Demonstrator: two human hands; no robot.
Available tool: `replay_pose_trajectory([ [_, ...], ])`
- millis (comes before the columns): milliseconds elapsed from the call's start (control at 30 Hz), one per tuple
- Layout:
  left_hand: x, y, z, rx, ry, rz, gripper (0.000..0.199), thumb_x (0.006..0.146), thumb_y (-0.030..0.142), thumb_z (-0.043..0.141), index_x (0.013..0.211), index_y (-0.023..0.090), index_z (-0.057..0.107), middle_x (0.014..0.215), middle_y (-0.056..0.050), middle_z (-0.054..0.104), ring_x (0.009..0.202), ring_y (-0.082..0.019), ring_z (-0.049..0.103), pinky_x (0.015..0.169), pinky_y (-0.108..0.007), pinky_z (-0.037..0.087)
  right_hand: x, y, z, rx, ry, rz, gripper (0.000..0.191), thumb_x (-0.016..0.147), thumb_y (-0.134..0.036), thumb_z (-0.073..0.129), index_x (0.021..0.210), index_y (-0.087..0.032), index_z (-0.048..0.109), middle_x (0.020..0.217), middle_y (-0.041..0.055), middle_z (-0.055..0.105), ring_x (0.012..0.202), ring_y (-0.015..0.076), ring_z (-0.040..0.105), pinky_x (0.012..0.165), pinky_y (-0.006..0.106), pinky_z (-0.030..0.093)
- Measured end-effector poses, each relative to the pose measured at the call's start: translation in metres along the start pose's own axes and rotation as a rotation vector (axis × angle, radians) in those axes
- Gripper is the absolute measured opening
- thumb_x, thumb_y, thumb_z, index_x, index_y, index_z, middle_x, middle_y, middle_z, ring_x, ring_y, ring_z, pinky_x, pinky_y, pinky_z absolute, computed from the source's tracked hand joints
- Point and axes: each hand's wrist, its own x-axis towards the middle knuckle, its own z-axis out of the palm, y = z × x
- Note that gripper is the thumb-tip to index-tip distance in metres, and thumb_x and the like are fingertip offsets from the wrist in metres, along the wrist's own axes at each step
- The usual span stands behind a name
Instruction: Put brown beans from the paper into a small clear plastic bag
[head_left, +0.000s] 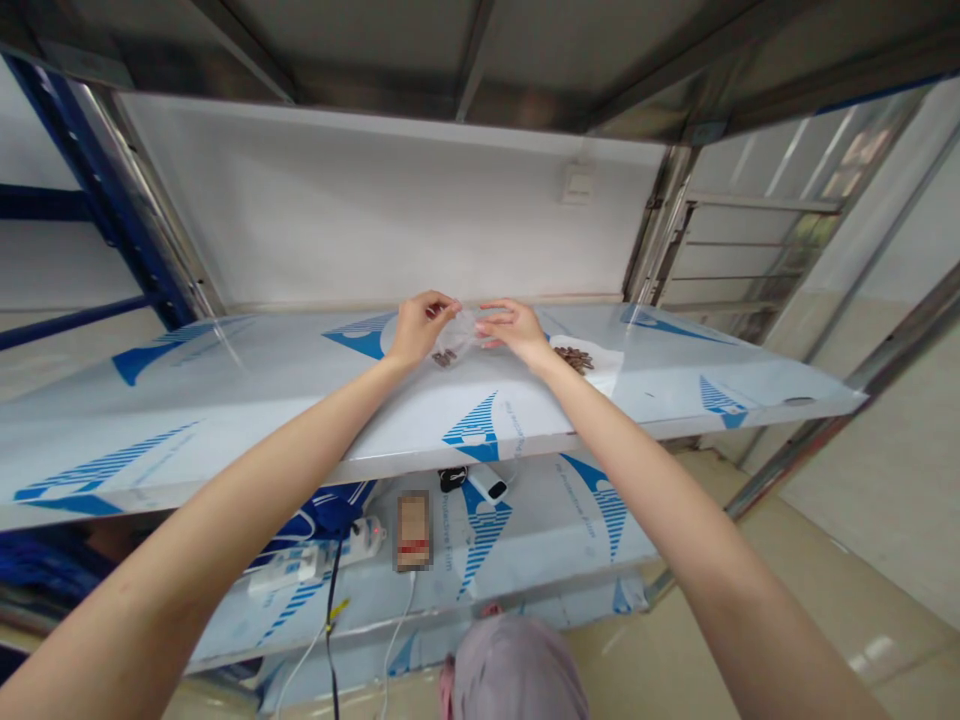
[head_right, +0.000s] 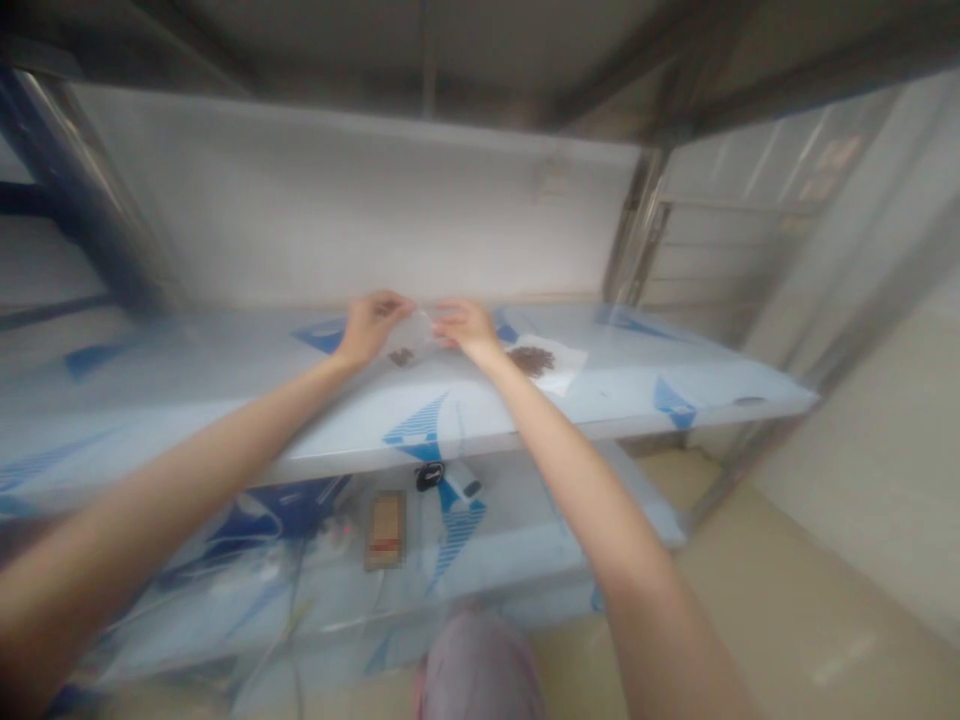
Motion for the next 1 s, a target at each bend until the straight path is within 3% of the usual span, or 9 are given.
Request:
replay_pose_trajectory([
  [333,0.0006,-0.0038,0.0019,0.142,-0.037,0.028,0.021,0.079,0.033,0.052,0.077,0.016,0.064,0.074,-0.004,0.065,0.068,-0.014,0.054,0.068,-0.027,0.041,0.001,0.0015,0.0024,-0.065,0.016,-0.019,0.022,0.064,-0.013,0.067,0.079,-0.018,0.053,0.058,-0.006,0.057,0.049,0.008,0.055,0.053,0.023,0.048],
  [633,-0.0011,0.0043,-0.0039,0.068,-0.125,-0.037,0.02,0.072,0.035,0.061,0.076,0.016,0.068,0.082,-0.005,0.07,0.069,-0.014,0.056,0.07,-0.027,0.044,-0.0021,-0.0005,0.004,-0.146,0.018,-0.022,0.029,0.061,-0.01,0.064,0.077,-0.021,0.042,0.053,-0.009,0.052,0.043,0.0074,0.049,0.046,0.02,0.041],
  [1000,0.0003,0.0004,-0.0037,0.093,-0.168,-0.042,0.017,0.075,0.029,0.06,0.08,0.015,0.068,0.081,-0.006,0.07,0.072,-0.015,0.058,0.071,-0.027,0.043,0.0022,0.0076,0.0042,-0.158,-0.028,-0.096,0.021,0.068,-0.022,0.066,0.085,-0.018,0.053,0.068,-0.003,0.059,0.048,0.009,0.05,0.048,0.022,0.041],
])
